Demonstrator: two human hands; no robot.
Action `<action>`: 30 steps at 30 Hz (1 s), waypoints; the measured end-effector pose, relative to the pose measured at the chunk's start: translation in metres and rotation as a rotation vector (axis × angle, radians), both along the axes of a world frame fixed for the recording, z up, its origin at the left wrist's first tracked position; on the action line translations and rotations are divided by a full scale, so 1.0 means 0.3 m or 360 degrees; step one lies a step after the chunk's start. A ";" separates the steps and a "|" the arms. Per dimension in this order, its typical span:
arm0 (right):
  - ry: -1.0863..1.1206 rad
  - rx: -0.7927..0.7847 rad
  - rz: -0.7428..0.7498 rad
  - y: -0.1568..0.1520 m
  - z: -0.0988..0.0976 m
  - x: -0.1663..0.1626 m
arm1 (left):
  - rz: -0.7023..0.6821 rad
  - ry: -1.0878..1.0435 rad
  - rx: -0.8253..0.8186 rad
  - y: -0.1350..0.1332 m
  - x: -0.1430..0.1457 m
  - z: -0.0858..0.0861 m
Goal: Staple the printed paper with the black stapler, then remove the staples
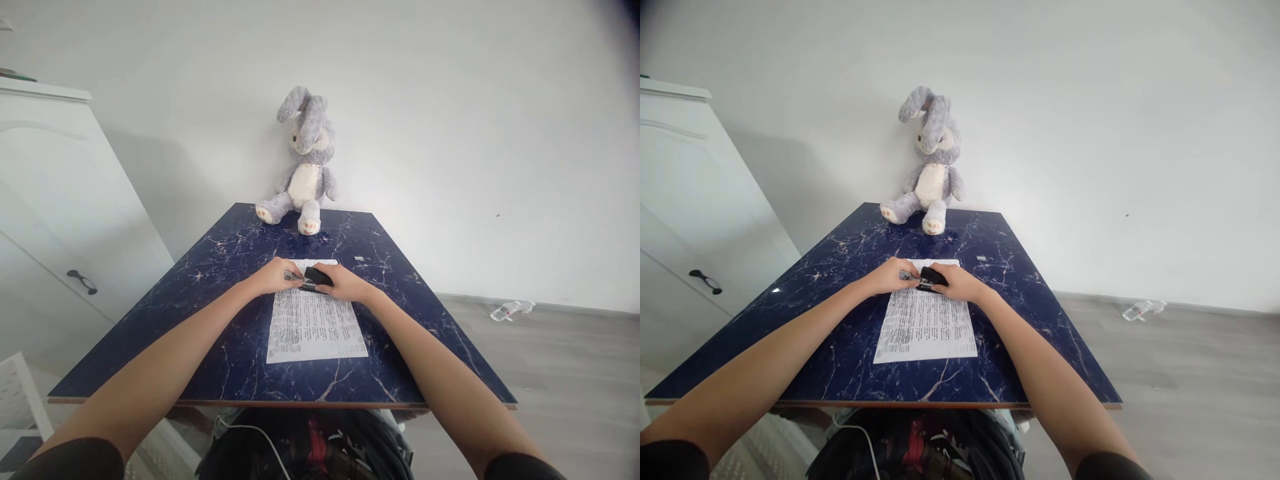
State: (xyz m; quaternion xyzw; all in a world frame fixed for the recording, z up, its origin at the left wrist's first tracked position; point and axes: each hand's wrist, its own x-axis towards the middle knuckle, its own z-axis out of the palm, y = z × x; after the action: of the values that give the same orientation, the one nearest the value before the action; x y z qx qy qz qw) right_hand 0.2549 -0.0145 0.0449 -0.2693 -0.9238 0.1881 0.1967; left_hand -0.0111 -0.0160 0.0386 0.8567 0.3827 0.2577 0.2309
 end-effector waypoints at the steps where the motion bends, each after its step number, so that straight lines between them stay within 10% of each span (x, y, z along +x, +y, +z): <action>1: 0.0000 -0.0001 0.0000 0.000 0.001 0.000 | -0.0008 0.0011 -0.0005 -0.001 -0.005 0.006; 11: 0.0012 -0.0033 0.0006 0.014 -0.002 0.013 | -0.0087 -0.0163 -0.0363 0.067 -0.121 -0.014; 21: 0.0176 0.0019 0.0081 -0.004 -0.042 -0.042 | -0.0036 -0.0188 0.0116 0.067 0.017 -0.059; 30: -0.0005 -0.0085 0.0171 -0.008 0.013 -0.026 | 0.0110 -0.0242 0.0029 0.086 -0.038 -0.048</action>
State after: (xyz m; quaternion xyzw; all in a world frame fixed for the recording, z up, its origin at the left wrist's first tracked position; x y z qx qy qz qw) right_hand 0.2472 -0.0169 0.0490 -0.2247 -0.9319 0.2225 0.1777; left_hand -0.0223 0.0098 0.0242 0.8229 0.3911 0.3333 0.2426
